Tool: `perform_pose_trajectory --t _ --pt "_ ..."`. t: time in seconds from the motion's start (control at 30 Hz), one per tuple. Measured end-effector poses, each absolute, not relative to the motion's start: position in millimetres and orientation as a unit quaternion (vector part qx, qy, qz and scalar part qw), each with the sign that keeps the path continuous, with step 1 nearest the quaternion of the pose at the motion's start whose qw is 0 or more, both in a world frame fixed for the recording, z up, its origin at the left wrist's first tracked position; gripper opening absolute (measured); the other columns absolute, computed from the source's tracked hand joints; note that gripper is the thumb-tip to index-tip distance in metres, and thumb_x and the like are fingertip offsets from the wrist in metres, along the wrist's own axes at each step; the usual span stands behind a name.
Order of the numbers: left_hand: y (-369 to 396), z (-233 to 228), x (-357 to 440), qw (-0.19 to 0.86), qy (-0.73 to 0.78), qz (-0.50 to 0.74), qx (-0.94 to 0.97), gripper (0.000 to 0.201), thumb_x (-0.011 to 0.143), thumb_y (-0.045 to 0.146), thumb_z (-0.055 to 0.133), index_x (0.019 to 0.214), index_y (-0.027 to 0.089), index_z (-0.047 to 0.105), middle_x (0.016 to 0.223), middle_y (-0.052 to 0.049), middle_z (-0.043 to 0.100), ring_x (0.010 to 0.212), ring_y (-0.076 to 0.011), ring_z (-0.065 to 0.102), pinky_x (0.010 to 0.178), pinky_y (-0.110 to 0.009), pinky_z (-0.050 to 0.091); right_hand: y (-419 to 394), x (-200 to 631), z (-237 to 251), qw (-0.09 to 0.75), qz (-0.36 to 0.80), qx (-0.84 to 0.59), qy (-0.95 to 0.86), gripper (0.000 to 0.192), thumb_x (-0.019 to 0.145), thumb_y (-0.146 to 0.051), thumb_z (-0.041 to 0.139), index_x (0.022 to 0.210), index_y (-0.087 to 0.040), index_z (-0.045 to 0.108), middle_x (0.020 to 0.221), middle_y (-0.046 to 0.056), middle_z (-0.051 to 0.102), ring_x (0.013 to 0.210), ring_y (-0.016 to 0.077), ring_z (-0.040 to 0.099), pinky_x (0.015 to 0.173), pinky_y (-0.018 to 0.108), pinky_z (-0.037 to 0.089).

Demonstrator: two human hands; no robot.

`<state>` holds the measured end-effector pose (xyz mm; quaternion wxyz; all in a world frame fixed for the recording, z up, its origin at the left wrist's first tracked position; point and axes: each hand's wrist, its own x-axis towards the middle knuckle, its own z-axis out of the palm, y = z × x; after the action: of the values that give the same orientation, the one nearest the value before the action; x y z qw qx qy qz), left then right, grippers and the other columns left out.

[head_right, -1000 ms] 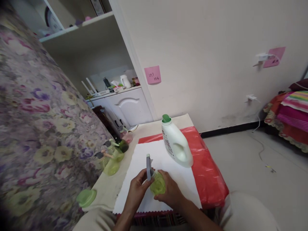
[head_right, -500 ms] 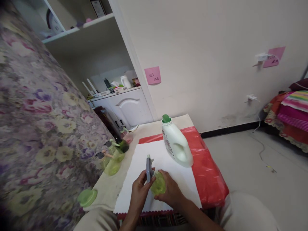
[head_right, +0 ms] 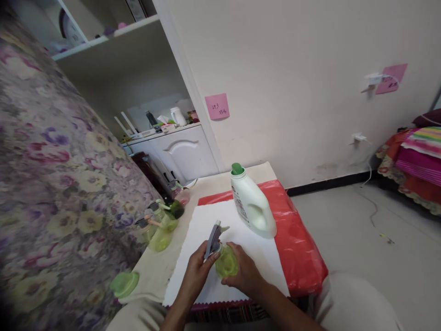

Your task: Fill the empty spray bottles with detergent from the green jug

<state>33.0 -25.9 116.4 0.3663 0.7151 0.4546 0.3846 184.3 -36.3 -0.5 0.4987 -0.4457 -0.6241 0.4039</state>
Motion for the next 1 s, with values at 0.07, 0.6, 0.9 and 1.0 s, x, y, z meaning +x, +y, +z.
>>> perform_pose_trajectory --t 0.07,0.6,0.9,1.0 --pt "-25.2 115.6 33.3 0.334 0.466 0.373 0.729 0.027 0.085 0.033 0.061 0.109 0.021 0.067 0.096 -0.006 0.071 0.093 -0.0257 0.064 0.086 -0.036 0.047 -35.4 184.0 -2.4 0.499 0.404 -0.447 -0.623 0.097 0.053 -0.023 0.084 0.137 -0.023 0.038 0.137 0.010 0.049 0.127 0.0314 0.046 0.109 0.046 0.036" --pt "-21.0 111.5 26.8 0.444 0.407 0.388 0.697 0.041 0.086 0.032 0.061 0.126 0.025 0.060 0.125 -0.006 0.068 0.112 -0.0262 0.061 0.099 -0.036 0.044 -34.8 187.4 12.8 0.516 0.399 -0.423 -0.629 0.097 0.049 -0.023 0.087 0.135 -0.027 0.042 0.135 0.009 0.052 0.125 0.0341 0.048 0.107 0.052 0.035" --pt "-43.3 113.3 38.6 0.547 0.381 0.498 0.555 0.044 0.082 0.037 0.066 0.122 0.019 0.064 0.119 -0.010 0.071 0.114 -0.0294 0.061 0.098 -0.039 0.047 -58.2 189.0 51.6 0.555 0.418 -0.355 -0.626 0.092 0.053 -0.017 0.080 0.135 -0.026 0.041 0.129 0.008 0.052 0.121 0.0288 0.050 0.105 0.045 0.039" --pt "-49.6 120.1 44.2 0.555 0.369 0.510 0.544 0.041 0.081 0.037 0.066 0.116 0.016 0.067 0.118 -0.012 0.071 0.113 -0.0306 0.062 0.099 -0.041 0.046 -63.7 188.3 57.4 0.566 0.421 -0.333 -0.626 0.093 0.054 -0.013 0.077 0.137 -0.027 0.038 0.132 0.008 0.050 0.125 0.0290 0.047 0.107 0.045 0.036"
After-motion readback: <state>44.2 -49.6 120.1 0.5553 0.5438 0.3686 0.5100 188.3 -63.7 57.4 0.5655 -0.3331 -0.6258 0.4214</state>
